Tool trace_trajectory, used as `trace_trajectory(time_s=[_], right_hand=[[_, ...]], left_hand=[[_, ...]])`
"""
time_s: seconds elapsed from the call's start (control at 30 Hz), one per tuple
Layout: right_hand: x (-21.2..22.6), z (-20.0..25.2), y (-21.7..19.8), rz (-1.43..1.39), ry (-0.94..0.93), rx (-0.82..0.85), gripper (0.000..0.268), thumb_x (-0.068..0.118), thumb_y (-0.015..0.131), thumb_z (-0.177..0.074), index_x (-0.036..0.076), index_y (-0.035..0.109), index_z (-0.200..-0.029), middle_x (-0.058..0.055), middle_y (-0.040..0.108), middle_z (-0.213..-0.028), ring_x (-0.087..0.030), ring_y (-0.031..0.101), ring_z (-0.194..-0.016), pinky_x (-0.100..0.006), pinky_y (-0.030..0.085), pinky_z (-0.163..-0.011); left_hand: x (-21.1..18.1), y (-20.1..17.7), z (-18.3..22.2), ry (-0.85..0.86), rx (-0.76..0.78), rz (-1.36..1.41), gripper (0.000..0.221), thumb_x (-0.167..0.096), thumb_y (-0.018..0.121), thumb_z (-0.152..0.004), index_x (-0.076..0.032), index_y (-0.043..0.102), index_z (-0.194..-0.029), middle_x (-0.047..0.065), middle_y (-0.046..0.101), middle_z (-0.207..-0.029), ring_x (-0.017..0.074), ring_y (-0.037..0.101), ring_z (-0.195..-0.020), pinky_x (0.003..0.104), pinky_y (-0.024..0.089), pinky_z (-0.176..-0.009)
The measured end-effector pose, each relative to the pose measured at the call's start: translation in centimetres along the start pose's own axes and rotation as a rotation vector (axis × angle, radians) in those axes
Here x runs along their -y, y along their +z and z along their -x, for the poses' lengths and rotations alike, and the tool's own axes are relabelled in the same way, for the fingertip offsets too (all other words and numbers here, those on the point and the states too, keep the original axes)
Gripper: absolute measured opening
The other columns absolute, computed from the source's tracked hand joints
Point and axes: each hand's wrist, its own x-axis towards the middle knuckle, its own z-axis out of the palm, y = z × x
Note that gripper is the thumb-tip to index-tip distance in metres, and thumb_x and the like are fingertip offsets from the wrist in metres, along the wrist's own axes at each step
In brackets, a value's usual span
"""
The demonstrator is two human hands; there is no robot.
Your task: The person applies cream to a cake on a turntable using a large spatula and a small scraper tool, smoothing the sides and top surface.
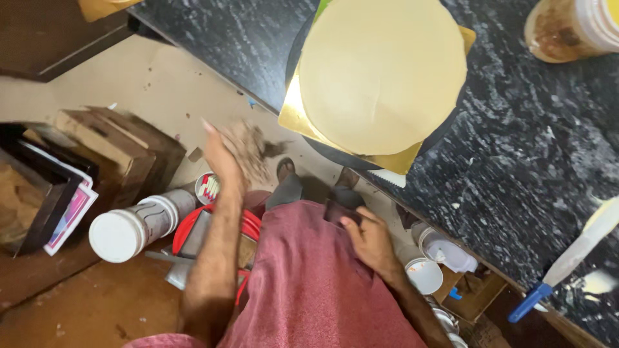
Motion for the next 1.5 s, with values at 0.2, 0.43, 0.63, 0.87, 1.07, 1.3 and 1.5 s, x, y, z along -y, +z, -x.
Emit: trace_trajectory(time_s=[0.2, 0.43, 0.63, 0.87, 1.07, 1.3, 1.5], right_hand=[[-0.7, 2.0, -1.4, -1.006, 0.562, -0.414, 0.019, 0.014, 0.058, -0.104, -0.002, 0.067, -0.110, -0.008, 0.072, -0.096, -0.017, 0.068, -0.077, -0.032, 0.057, -0.062], [5.9, -0.7, -1.5, -0.758, 0.314, -0.749, 0.050, -0.005, 0.063, -0.092, 0.009, 0.048, -0.138, -0.005, 0.066, -0.099, -0.010, 0.065, -0.079, -0.026, 0.056, -0.059], [5.3, -4.3, -1.8, -0.589, 0.362, -0.773, 0.023, 0.003, 0.061, -0.100, 0.000, 0.068, -0.122, -0.009, 0.070, -0.106, -0.012, 0.062, -0.073, -0.027, 0.051, -0.057], [4.7, -6.8, -0.8, -0.784, 0.306, -0.918, 0.014, 0.012, 0.065, -0.103, 0.002, 0.061, -0.094, -0.008, 0.071, -0.093, -0.012, 0.064, -0.068, -0.028, 0.053, -0.054], [4.1, -7.2, -0.8, -0.823, 0.293, -0.813, 0.015, 0.015, 0.060, -0.105, 0.003, 0.065, -0.096, -0.006, 0.068, -0.083, -0.011, 0.062, -0.065, -0.028, 0.053, -0.056], [2.7, -6.9, -0.8, -0.912, 0.137, -0.756, 0.013, 0.008, 0.060, -0.106, 0.002, 0.064, -0.095, -0.002, 0.069, -0.088, -0.008, 0.061, -0.076, -0.023, 0.051, -0.072], [2.7, -6.8, -1.4, -0.889, 0.131, -0.728, 0.013, 0.007, 0.060, -0.107, 0.003, 0.063, -0.095, -0.003, 0.068, -0.089, -0.009, 0.061, -0.079, -0.023, 0.052, -0.076]], left_hand=[[-5.9, 10.0, -10.5, -0.254, 0.474, 0.424, 0.072, -0.059, 0.046, -0.098, 0.004, 0.065, -0.127, 0.019, 0.069, -0.127, 0.0317, 0.064, -0.121, 0.045, 0.055, -0.102], [-5.5, 11.1, -5.7, 0.069, 0.538, -0.014, 0.043, -0.036, 0.059, -0.111, -0.002, 0.060, -0.138, 0.013, 0.063, -0.139, 0.0261, 0.056, -0.131, 0.044, 0.047, -0.113], [-9.0, 10.4, 3.7, -0.442, 0.872, 0.155, 0.068, -0.020, 0.054, -0.102, -0.023, 0.017, -0.159, 0.006, 0.047, -0.150, 0.0225, 0.063, -0.122, 0.041, 0.063, -0.084], [-6.0, 9.5, 4.0, -0.368, 0.818, 0.271, 0.058, -0.018, 0.053, -0.112, -0.010, 0.030, -0.164, 0.013, 0.055, -0.147, 0.0204, 0.065, -0.117, 0.035, 0.060, -0.081], [-5.1, 9.6, 4.3, -0.428, 0.756, 0.329, 0.051, -0.025, 0.049, -0.111, -0.008, 0.035, -0.157, 0.006, 0.056, -0.144, 0.0130, 0.065, -0.120, 0.035, 0.059, -0.100], [-6.6, 9.6, 4.0, -0.378, 0.822, 0.166, 0.048, -0.026, 0.045, -0.114, -0.006, 0.037, -0.156, 0.011, 0.060, -0.135, 0.0188, 0.067, -0.110, 0.041, 0.061, -0.093], [-7.6, 9.8, 4.2, -0.404, 0.838, 0.112, 0.052, -0.025, 0.044, -0.111, -0.008, 0.031, -0.157, 0.013, 0.059, -0.140, 0.0236, 0.069, -0.118, 0.041, 0.065, -0.093]])
